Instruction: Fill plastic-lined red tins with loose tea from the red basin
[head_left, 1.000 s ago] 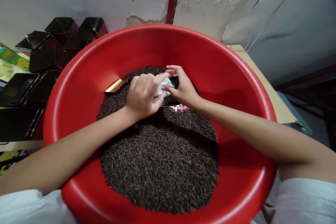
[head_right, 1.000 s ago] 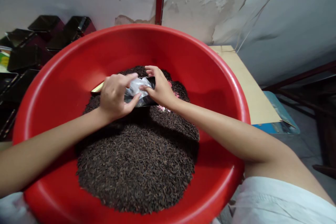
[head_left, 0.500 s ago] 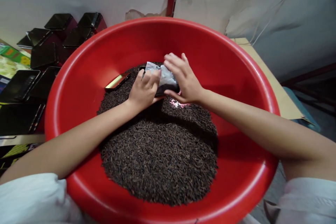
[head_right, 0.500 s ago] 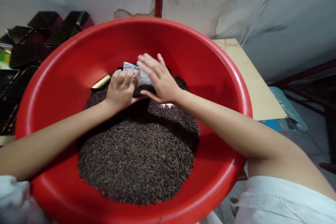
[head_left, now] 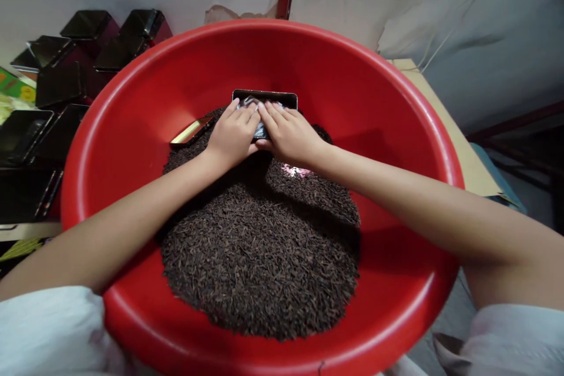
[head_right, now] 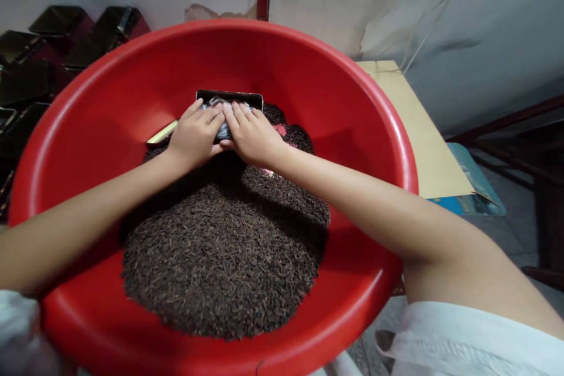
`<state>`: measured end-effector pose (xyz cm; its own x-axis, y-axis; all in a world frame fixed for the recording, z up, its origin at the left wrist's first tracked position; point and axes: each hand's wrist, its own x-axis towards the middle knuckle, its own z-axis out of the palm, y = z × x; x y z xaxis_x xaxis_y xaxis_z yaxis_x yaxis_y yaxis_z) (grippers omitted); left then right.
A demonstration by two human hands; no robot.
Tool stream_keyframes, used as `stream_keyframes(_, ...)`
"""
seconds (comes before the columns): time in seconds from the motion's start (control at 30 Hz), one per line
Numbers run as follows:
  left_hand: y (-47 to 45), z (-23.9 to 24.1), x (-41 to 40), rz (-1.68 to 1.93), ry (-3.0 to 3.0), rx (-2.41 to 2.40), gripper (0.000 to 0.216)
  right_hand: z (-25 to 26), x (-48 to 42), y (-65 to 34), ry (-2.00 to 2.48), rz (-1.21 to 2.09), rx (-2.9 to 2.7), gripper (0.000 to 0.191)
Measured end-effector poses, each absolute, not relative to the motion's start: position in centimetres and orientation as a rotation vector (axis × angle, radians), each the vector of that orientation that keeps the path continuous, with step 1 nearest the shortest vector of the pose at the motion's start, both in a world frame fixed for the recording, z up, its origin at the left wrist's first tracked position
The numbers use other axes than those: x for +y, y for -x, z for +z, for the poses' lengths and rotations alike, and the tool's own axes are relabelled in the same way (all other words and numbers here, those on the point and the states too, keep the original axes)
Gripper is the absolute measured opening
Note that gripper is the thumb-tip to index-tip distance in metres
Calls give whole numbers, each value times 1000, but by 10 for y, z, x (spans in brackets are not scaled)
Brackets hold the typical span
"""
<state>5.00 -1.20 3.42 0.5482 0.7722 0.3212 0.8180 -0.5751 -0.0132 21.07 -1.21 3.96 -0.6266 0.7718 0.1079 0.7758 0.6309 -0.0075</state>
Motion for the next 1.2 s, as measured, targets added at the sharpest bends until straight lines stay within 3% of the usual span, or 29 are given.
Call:
stream_keyframes(0.17, -50, 43, -6, -351, 2641, -1449, 55, 41, -7, -211, 1276, -85, -2714, 69)
stream_keyframes(0.27, -42, 42, -7, -466, 2713, -1372, 57, 36, -5, -213, 1217, -79, -2643, 81)
stream_keyframes(0.4, -17, 42, -5, -976, 2598, -1358, 40, 26, 1, -218, 1138, -16, -2562, 95)
stream_keyframes(0.5, 11, 41, 11, -1280, 2203, -1742, 28, 22, 4, -221, 1112, -4, -2506, 94)
stream_keyframes(0.57, 31, 38, 25, -942, 2258, -2160, 28, 21, 4, -221, 1114, -13, -2465, 93)
stream_keyframes(0.63, 47, 32, 35, -246, 2437, -2463, 29, 22, 1, -221, 1129, -8, -2441, 93)
stream_keyframes(0.73, 54, 21, 38, 348, 2417, -2443, 47, 24, -3, -220, 1141, -3, -2440, 92)
stream_keyframes(0.8, 49, 16, 34, 404, 2348, -2339, 53, 26, -6, -222, 1139, -34, -2422, 87)
stream_keyframes(1.0, 36, 22, 29, 426, 2228, -2350, 37, 46, -7, -233, 1145, -79, -2249, 65)
stream_keyframes(1.13, 36, 35, 33, 171, 2052, -2474, 37, 59, 2, -243, 1258, -15, -2112, 51)
stream_keyframes(1.2, 37, 43, 35, -55, 1973, -2547, 27, 60, 9, -247, 1297, 25, -2064, 42)
